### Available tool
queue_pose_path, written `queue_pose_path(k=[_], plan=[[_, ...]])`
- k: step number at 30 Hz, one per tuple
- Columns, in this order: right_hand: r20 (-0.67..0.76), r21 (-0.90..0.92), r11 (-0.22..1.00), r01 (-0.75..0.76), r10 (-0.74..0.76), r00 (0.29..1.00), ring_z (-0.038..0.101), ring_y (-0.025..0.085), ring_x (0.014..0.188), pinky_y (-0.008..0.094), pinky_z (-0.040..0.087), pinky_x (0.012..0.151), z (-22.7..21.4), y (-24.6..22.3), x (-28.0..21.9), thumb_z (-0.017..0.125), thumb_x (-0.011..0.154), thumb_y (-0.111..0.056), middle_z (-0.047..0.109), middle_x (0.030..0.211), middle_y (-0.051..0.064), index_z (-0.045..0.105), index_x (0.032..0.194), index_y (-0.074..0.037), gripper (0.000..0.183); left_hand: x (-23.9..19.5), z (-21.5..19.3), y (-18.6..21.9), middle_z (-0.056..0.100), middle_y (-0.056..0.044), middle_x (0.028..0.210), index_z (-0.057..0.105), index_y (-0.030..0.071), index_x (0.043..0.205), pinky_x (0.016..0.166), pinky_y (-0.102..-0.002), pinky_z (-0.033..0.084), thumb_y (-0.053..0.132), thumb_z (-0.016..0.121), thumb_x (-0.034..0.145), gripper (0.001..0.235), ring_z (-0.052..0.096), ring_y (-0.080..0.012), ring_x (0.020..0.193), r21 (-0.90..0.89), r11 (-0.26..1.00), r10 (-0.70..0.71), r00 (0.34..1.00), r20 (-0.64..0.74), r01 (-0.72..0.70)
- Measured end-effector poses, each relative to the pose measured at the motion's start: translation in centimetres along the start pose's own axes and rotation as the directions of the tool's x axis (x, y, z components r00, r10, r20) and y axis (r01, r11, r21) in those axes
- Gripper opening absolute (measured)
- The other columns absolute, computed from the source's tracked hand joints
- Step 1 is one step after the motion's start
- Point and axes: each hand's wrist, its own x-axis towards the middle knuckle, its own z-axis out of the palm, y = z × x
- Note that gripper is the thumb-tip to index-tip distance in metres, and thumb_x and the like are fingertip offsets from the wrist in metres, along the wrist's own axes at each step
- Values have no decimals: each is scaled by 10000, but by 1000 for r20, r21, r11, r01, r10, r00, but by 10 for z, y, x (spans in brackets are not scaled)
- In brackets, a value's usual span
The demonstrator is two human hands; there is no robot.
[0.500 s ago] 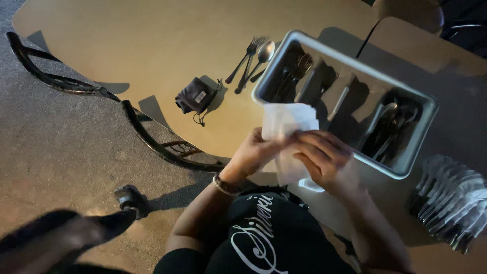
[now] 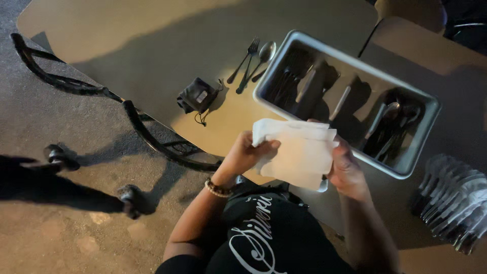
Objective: The person picks up a fork or spoon from a divider bin, places it on a napkin, and wraps the napkin around the utensil by hand before setting it aside.
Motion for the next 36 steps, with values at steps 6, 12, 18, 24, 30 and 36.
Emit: queue_pose_path(k=[6,12,18,24,30,36], plan=[[-70,-546,835,72,-131,989,707,172,992,311,580,878,-4,-1,-1,798,880,-40,738,1118,111,624,1304,8,461,-11,0,-7,753,-37,858,738,-22,1008,670,-256,573,239,746,972,264,685,-78,761,-92,994,-63,996,-65,57],[127,-856,507,102,14,992,718,114,895,268,596,768,20,-43,7,807,831,-91,746,1023,74,612,1259,-37,473,-23,-27,-3,648,-75,1261,538,47,1344,1038,-302,526,217,776,907,526,657,-112,1147,-542,836,116,935,336,91],[234,-969,142,203,263,936,738,99,762,270,574,658,52,-66,16,800,825,-141,787,952,48,628,1255,-124,463,7,-14,-5,668,-50,954,643,8,1202,697,-273,493,230,775,934,372,591,-87,780,-223,975,122,864,488,-12],[417,-905,87,415,5,909,744,202,857,304,590,703,59,-62,17,788,825,-120,741,1021,132,632,1259,-68,465,-1,32,-6,636,-16,773,708,-4,1034,569,-261,486,229,763,982,246,571,-80,654,-31,999,-25,986,162,31],[217,-968,3,250,-482,849,748,157,856,290,636,731,59,-13,-23,799,955,-91,731,1028,75,693,1093,-64,176,-8,52,-16,664,-55,874,660,-42,993,698,-290,540,199,645,1158,292,620,-125,757,-703,702,-53,993,106,112],[138,-951,146,272,-587,797,739,175,897,302,629,773,88,-2,-29,842,864,-76,703,1091,115,697,1083,-10,271,-11,72,-1,724,-93,996,663,-5,1085,817,-304,587,237,508,1035,292,705,-162,885,-855,455,-295,948,120,250]])
